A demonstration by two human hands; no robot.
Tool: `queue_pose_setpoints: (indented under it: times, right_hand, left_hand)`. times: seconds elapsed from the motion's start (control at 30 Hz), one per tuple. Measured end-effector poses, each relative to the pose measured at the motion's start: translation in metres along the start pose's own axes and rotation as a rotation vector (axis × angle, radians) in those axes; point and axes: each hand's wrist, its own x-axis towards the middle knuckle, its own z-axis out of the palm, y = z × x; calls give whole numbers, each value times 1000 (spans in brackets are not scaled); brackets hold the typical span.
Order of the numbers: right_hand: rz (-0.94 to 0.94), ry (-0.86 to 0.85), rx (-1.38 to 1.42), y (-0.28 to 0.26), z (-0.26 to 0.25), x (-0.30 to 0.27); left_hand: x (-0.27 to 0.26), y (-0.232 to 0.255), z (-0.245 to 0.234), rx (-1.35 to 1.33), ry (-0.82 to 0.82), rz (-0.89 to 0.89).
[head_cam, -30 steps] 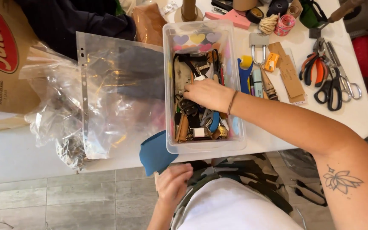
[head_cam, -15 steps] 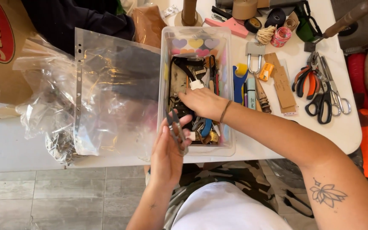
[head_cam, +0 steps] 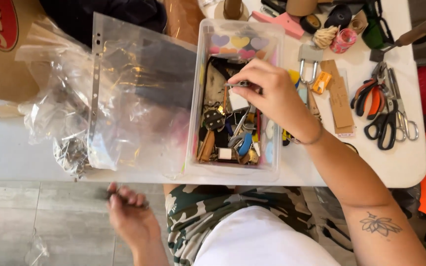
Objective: Sorting through a container of small metal hardware components like buckles and clips, and using pliers to adjust them.
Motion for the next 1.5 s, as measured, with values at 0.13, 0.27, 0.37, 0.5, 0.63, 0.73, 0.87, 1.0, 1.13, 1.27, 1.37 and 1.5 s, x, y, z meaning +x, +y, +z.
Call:
queue_pose_setpoints:
  times: [0.13, 0.27, 0.37, 0.5, 0.63, 0.73, 0.87, 1.0, 1.13, 1.27, 1.37, 1.5]
  right_hand:
    - [-157, 171, -21, -28, -3, -12]
    - [-204, 323, -35, -63, 15, -48]
    - [-310, 425, -155, -60, 54, -93]
    - [-353, 284, -240, -79, 69, -119]
    - [-435, 181, -294, -90, 48, -117]
    - [-395, 22, -272, -33, 53, -173]
    - [-416, 406, -295, -42, 49, -123]
    - [-225, 284, -245, -58, 49, -103]
    - [-183, 217, -281, -73, 47, -97]
    - [-158, 225, -281, -74, 50, -99]
    - [-172, 240, -283, -75, 51, -102]
    - [-281, 277, -367, -60, 61, -111]
  left_hand:
    - [-26, -10, 44, -165, -407, -320]
    - [-74, -37, 90, -177, -712, -530]
    - [-95, -45, 117, -168, -782, -634]
    - [-97, -43, 124, -265, -795, -605]
    - [-100, -46, 109, -196, -784, -510]
    - [-110, -63, 92, -132, -779, -299]
    - [-121, -62, 68, 1, -927, -293]
    - [-131, -58, 45, 37, -1022, -459]
    - [-133, -50, 24, 23, -968, -467]
    - [-133, -49, 2, 72, -923, -498]
    - [-135, -49, -9, 46, -896, -520]
    - [-130, -52, -19, 0, -882, -439]
